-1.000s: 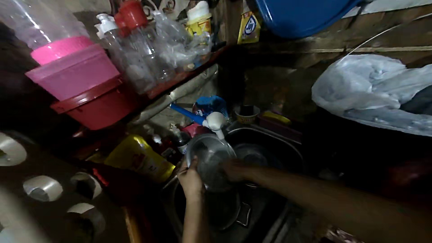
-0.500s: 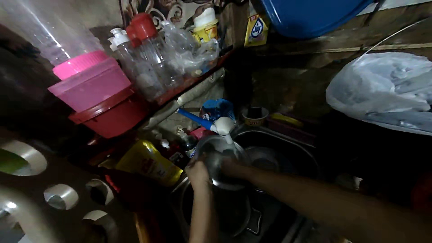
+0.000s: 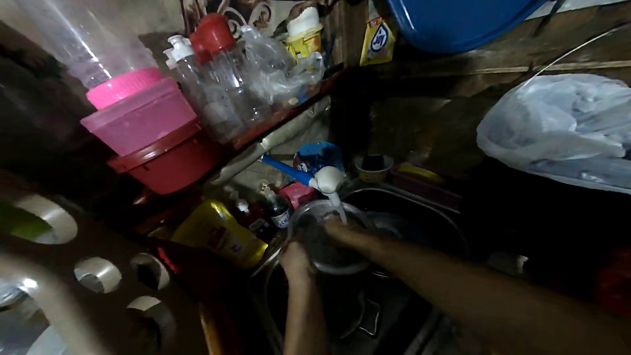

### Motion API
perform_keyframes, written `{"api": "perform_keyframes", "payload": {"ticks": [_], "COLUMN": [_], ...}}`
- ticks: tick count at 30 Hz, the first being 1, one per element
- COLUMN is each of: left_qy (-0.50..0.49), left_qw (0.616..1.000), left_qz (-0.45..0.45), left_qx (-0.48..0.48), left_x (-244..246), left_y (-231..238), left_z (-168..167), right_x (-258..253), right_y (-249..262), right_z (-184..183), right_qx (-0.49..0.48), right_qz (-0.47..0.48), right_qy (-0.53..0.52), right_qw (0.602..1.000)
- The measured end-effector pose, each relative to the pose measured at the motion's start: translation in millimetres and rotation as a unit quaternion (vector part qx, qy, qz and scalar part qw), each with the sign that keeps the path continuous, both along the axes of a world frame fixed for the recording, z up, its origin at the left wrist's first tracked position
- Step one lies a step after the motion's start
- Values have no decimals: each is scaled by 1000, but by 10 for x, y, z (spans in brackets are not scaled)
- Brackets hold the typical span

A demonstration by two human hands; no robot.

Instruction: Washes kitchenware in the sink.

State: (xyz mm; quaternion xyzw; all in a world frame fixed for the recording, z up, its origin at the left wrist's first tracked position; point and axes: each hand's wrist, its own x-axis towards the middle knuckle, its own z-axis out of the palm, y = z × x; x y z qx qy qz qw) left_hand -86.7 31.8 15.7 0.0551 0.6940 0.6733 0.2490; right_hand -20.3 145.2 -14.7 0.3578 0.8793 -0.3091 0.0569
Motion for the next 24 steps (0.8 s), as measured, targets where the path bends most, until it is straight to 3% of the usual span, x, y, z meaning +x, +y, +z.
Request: {"api": "perform_keyframes", "payload": {"ticks": [3,6,9,12,14,16,19,21,24], "left_qy": [6,15,27,24,10,-18,-83,-85,21], "left_qw": [1000,999,998,997,996,995,993,994,978], "left_qz": [4,10,17,36,32,13,-14,-55,-182], "left_qx": [21,45,51,67,81,100,85,43,-103], "left_x": [80,-27,-95,-87,-75,-91,-4,119,338], "left_y": [135,142,20,-45,-27,25,160,274,476], "left_z": [-105,-160,-162,-198,-227,-299,-503,-633,-628], "right_x": [-299,-337,56,457,732,875,953,959,964], "right_y": [-112,-344,-420,-233,-25,252,400,256,9], "right_z": [96,92,95,-127,-192,-240,-174,143,672], "right_qx": [-39,-142,-163,-24,123,177,31,-101,-66], "right_qz": [-58,-3,123,136,93,8,-155,-277,-342], "right_qy": [97,182,77,18,80,194,340,386,369], "right_qw": [993,973,976,990,985,965,927,874,862]}}
